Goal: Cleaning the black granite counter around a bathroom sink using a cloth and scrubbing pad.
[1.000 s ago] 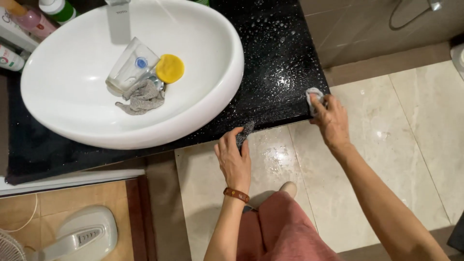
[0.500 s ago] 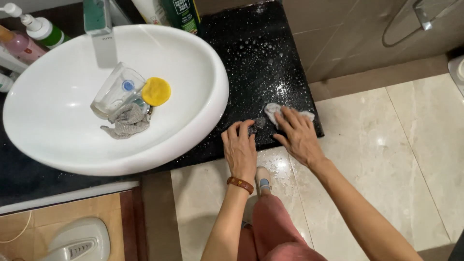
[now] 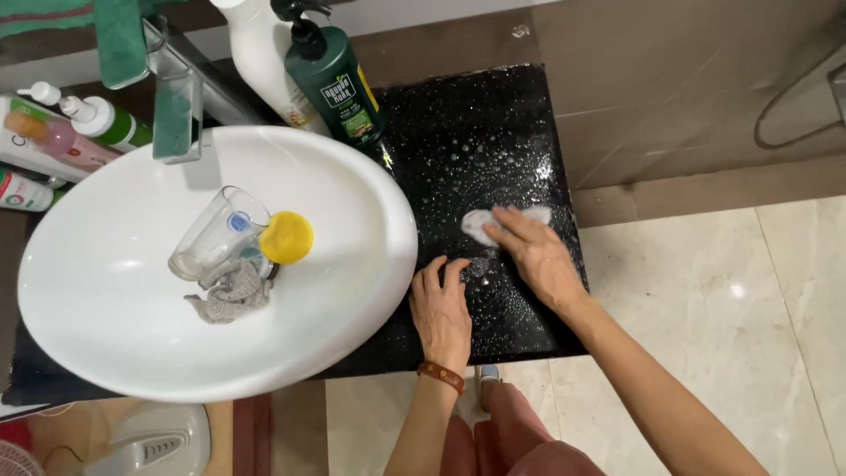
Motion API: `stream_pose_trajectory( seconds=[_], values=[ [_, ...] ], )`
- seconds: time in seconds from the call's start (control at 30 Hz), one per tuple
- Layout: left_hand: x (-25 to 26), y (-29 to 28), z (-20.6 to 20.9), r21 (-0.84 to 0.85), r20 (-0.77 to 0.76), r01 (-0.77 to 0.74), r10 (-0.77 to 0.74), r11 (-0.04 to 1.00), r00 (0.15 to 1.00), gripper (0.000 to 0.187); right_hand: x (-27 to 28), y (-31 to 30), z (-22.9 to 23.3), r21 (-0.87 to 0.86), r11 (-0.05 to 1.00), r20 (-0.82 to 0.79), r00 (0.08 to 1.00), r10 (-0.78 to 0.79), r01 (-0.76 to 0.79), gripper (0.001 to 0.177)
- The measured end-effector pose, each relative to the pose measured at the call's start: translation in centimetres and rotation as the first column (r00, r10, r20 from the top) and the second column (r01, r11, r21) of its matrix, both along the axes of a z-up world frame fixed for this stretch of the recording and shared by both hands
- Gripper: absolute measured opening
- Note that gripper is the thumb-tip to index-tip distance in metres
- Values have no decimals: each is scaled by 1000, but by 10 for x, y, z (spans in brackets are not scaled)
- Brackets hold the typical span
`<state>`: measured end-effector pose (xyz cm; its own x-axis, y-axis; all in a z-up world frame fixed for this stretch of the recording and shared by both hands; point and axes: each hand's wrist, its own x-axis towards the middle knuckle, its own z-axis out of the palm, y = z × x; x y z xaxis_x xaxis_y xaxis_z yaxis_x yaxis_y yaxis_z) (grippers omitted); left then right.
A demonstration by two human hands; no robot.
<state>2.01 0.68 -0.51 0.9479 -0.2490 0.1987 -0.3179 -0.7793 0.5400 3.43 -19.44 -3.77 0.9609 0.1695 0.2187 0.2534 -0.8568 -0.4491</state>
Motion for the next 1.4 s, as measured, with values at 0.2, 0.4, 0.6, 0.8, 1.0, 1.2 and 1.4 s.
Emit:
stream_pose_trajectory(
  seconds=[0.2,0.4,0.6,0.8,1.0,1.2,1.4],
  values=[
    [9,-25,2,-44,-23,-38,37,998,999,29,84,-26,2,-62,978,122,974,-190,199,45],
    [16,-34,1,7,16,6,-6,1000,1000,37,59,-21,6,48,994,72,993,97,-101,49],
    [19,-35,13,3,-19,23,-22,1000,1000,50,107,-54,-2,-74,980,176,970,-170,185,42],
    [22,-35,18,33,-78,36,-33,999,996,57,80,-5,15,87,991,89,992,94,-102,36],
    [22,-41,11,54,-7,-27,27,998,1000,52,138,-59,0,-12,980,184,964,-194,199,38],
    [25,-47,42,-5,53,-10,10,1000,999,43,137,-14,-9,-12,1000,204,979,7,-4,36],
    [30,-45,87,-185,79,-31,46,982,996,34,122,0,50,-120,992,141,990,-22,39,33]
  ],
)
